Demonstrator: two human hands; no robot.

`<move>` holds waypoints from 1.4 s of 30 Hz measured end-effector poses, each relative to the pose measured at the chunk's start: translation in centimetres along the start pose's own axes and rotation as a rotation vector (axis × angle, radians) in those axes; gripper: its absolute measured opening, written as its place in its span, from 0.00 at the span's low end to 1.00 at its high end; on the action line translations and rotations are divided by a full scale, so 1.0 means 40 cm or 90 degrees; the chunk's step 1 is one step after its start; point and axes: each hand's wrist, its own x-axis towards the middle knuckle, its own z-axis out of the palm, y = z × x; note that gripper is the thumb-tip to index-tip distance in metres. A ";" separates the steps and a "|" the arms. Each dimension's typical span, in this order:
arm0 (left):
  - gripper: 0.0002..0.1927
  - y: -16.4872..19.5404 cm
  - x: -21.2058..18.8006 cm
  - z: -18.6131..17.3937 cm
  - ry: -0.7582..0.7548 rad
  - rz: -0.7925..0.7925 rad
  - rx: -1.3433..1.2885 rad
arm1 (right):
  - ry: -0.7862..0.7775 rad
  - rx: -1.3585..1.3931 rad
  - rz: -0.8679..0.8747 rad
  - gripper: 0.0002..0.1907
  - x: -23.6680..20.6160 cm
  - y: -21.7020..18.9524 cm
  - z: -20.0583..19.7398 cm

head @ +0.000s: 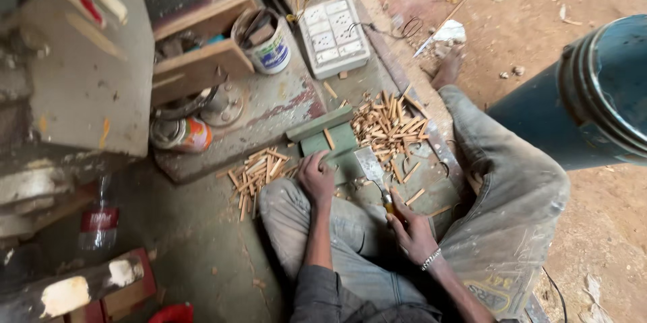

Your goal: The person sits cross-legged on the workshop floor and uses a chisel to split and trim small wooden pieces, adding finished sticks to a growing pile beside them. They occasionally reposition pieces on a green board and set the chisel down on the floor.

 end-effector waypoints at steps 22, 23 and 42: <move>0.20 0.022 -0.049 -0.017 -0.143 0.091 0.031 | -0.023 -0.098 -0.097 0.17 0.117 -0.067 0.114; 0.20 0.026 -0.044 -0.020 -0.138 0.097 0.031 | -0.019 -0.096 -0.114 0.15 0.116 -0.067 0.115; 0.21 0.004 -0.041 -0.025 -0.223 0.118 0.060 | -0.021 -0.136 -0.116 0.24 0.126 -0.055 0.158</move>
